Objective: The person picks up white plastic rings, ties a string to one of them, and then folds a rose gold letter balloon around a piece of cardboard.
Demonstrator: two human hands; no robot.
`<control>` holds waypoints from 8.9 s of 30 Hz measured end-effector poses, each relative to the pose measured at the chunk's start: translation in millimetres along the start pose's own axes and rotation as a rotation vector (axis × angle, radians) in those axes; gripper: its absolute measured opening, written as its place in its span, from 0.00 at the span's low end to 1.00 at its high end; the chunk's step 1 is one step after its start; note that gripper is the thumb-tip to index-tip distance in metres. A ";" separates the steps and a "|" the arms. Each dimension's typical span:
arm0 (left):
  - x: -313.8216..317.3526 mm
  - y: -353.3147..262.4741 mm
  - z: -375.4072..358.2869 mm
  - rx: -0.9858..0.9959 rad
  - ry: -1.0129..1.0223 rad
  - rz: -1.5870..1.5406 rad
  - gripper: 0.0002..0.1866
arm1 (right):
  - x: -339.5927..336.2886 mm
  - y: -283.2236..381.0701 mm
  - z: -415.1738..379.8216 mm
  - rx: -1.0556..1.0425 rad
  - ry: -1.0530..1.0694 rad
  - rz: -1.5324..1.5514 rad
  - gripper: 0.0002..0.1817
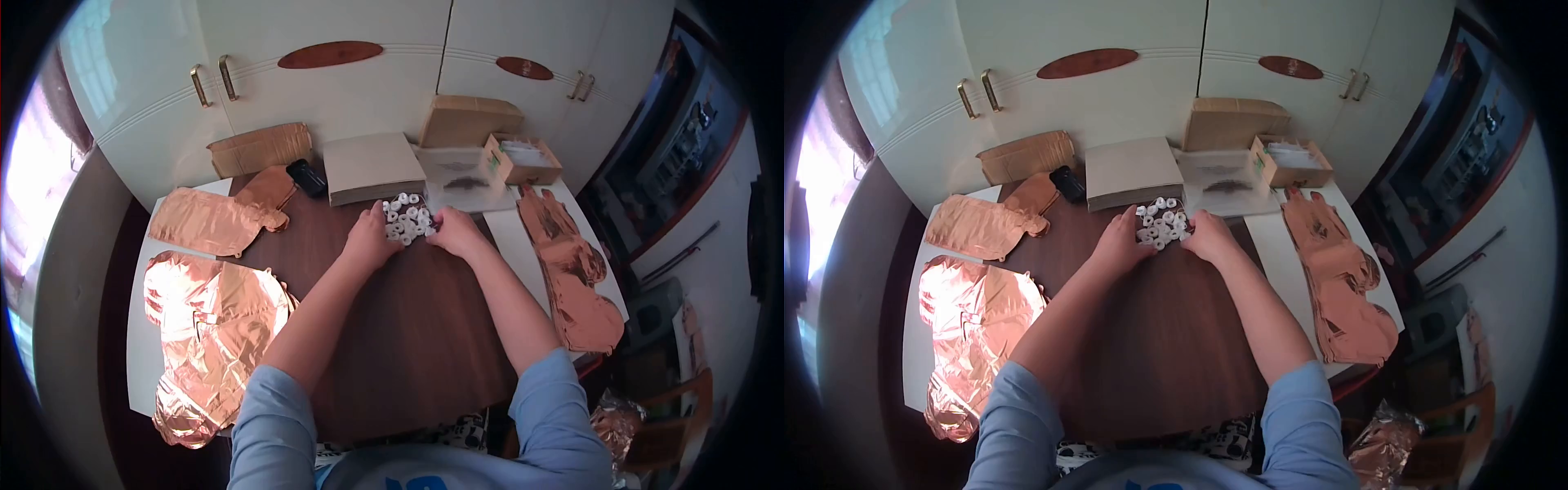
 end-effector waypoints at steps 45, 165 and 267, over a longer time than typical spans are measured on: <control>61.2 105.4 -491.6 -0.285 0.442 -0.198 0.11 | 225.0 70.3 -432.8 -0.266 0.822 0.383 0.14; -66.2 -159.3 -378.7 0.564 0.292 -0.621 0.10 | -112.7 178.2 -393.0 -1.088 -0.154 0.667 0.07; -68.6 -119.8 -355.4 0.242 0.179 -0.603 0.10 | -49.8 177.8 -390.7 -0.987 0.122 0.715 0.07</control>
Point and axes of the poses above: each hand's wrist, its own z-axis towards the middle knuckle, its own x-axis out of the palm, y = z × x, the point moved 10 cm from there along z, towards the middle knuckle, and after that the axes turned 12 degrees about -z, right-handed, at the moved point
